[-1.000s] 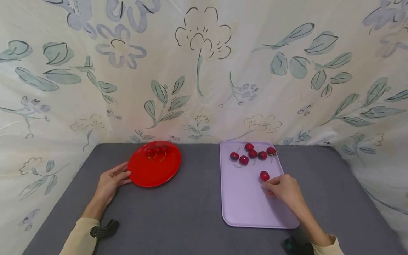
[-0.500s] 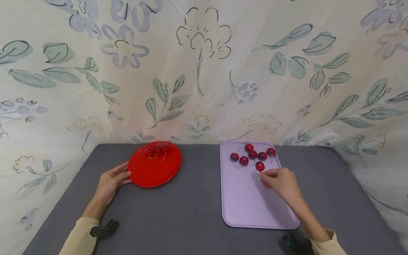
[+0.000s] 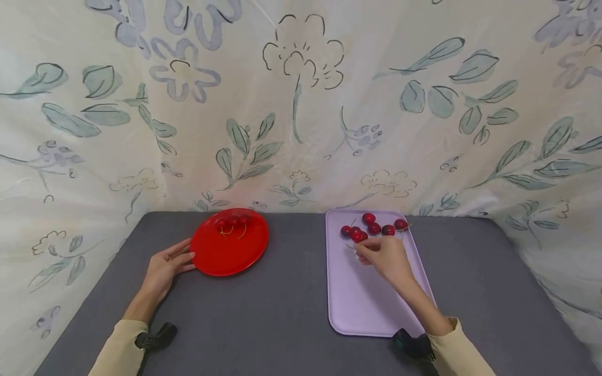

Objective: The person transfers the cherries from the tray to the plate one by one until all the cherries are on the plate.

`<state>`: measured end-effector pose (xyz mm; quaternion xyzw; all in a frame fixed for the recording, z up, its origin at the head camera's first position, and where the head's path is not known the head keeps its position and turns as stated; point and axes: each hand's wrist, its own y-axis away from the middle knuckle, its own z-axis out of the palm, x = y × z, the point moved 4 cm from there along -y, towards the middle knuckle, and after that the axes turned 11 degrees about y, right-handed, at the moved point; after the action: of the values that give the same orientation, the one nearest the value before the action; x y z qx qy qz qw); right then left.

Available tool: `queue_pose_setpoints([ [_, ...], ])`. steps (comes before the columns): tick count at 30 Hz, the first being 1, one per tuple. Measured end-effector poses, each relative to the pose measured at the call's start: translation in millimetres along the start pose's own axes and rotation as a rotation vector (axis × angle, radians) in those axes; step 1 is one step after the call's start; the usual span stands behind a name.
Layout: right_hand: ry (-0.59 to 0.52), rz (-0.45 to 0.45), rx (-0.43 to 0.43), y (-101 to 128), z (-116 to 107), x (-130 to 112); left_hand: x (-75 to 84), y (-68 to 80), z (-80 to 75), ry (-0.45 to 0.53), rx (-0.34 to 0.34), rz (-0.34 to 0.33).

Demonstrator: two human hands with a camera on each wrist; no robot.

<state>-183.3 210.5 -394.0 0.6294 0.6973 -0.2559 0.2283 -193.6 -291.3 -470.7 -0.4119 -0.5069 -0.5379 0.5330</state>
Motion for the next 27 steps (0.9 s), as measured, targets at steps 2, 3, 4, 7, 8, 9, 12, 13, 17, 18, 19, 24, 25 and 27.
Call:
queue_pose_setpoints([
  [2,-0.034,-0.007,-0.024,-6,6,-6,0.9,0.3,-0.7,-0.001,-0.001,0.006],
  [3,-0.051,-0.012,-0.033,-9,9,-9,1.3,0.3,-0.9,-0.001,-0.001,0.010],
  [4,-0.067,-0.015,-0.043,-12,12,-12,1.6,0.3,-1.0,0.000,-0.001,0.013],
  [7,-0.097,-0.020,-0.066,-20,19,-18,1.4,0.0,-0.7,0.009,-0.005,0.015],
  [8,-0.109,-0.019,-0.071,-22,21,-20,1.2,-0.1,-0.2,0.012,-0.009,0.015],
  [9,-0.117,-0.019,-0.076,-25,23,-21,0.7,-0.2,0.1,0.015,-0.011,0.014],
  [12,-0.163,-0.002,-0.093,-32,29,-26,-0.3,-0.6,0.2,0.015,-0.018,0.016],
  [13,-0.176,0.001,-0.099,-34,31,-27,-0.8,-0.8,0.4,0.014,-0.018,0.018],
  [17,-0.214,-0.003,-0.126,-42,40,-32,-2.0,-1.2,0.1,0.006,-0.012,0.025],
  [18,-0.223,-0.003,-0.133,-44,42,-33,-2.1,-1.2,0.0,0.005,-0.010,0.026],
  [19,-0.234,-0.005,-0.141,-46,44,-35,-2.2,-1.2,0.0,0.003,-0.010,0.025],
  [24,-0.270,-0.007,-0.167,-54,57,-43,-2.3,-1.4,0.0,-0.002,-0.007,0.021],
  [25,-0.260,-0.017,-0.166,-56,61,-46,-2.3,-1.5,-0.1,-0.001,-0.006,0.019],
  [27,-0.237,-0.030,-0.157,-60,67,-51,-2.3,-1.8,-0.1,0.001,-0.003,0.018],
])
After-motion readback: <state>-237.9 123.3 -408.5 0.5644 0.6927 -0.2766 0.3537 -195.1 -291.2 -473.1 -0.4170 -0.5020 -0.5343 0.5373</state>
